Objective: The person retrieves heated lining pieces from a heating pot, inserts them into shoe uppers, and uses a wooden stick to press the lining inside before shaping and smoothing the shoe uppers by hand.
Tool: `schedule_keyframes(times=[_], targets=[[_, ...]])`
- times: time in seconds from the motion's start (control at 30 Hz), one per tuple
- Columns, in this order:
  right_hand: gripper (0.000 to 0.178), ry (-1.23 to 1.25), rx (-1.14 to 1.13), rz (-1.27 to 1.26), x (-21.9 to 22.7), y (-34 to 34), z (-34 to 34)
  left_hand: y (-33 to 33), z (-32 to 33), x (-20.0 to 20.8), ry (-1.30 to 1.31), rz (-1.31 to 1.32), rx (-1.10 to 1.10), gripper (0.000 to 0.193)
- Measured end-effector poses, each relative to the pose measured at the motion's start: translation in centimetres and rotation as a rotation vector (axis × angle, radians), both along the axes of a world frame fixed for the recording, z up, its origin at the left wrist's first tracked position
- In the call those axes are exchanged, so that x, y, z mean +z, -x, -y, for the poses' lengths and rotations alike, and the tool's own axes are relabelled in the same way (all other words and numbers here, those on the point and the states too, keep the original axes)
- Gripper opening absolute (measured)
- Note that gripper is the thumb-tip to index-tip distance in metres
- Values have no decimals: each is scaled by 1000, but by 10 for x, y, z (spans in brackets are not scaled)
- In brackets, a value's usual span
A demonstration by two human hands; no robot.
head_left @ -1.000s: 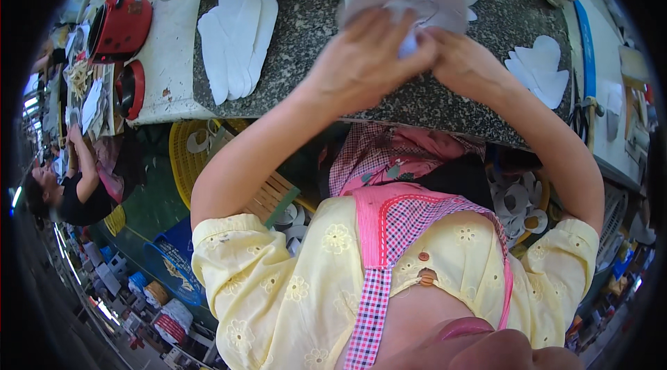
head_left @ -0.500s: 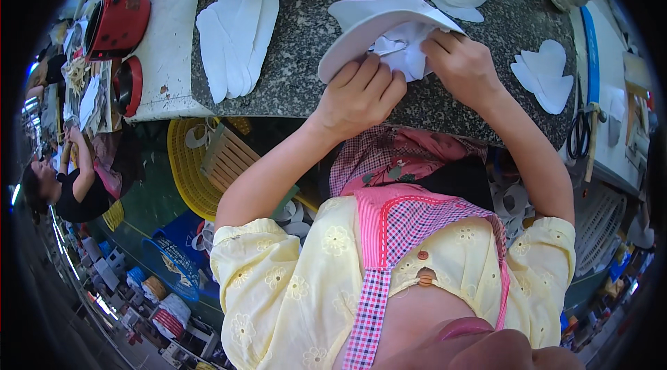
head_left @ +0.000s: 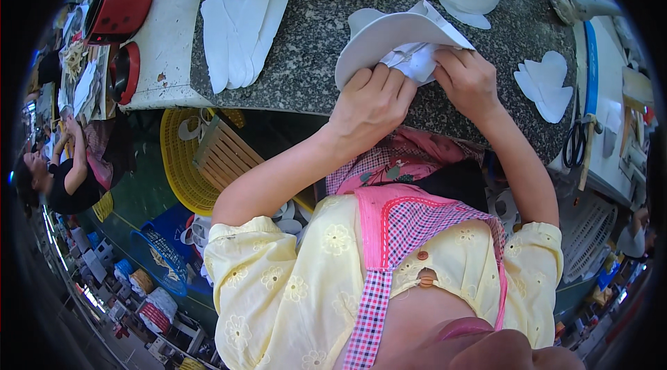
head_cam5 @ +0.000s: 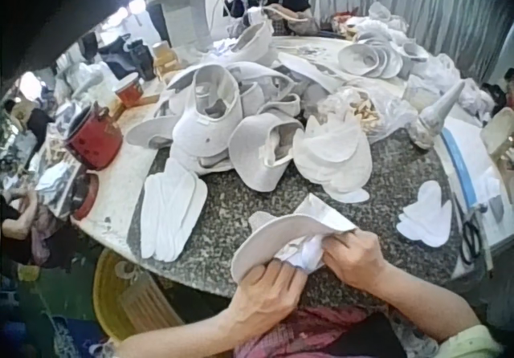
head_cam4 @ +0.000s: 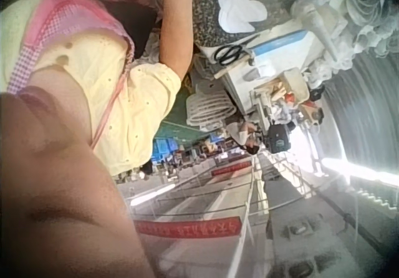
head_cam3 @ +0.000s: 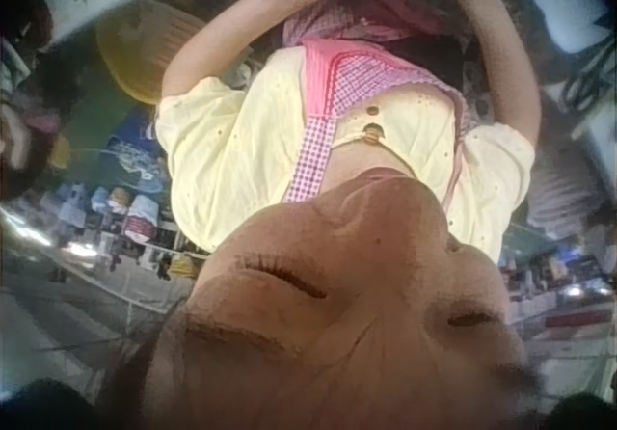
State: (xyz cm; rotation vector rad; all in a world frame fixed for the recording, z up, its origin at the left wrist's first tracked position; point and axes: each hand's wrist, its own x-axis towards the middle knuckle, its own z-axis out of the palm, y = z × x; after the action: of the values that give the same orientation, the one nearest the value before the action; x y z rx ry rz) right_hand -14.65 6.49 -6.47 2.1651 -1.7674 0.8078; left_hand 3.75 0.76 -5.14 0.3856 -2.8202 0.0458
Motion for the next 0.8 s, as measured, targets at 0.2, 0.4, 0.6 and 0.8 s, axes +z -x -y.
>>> schedule_keyframes(times=[0.2, 0.4, 0.6, 0.8], targets=[[11, 38, -81, 60, -2, -11, -4, 0, -4, -11, 130, -156, 35, 25], [10, 103, -146, 55, -13, -22, -10, -5, -2, -17, 160, -117, -5, 23], [22, 37, -129, -53, -18, -27, -19, -3, 0, -22, 176, -231, -46, 15], [30, -35, -93, -119, -17, -30, -25, -4, 1, -22, 158, -198, -52, 11]])
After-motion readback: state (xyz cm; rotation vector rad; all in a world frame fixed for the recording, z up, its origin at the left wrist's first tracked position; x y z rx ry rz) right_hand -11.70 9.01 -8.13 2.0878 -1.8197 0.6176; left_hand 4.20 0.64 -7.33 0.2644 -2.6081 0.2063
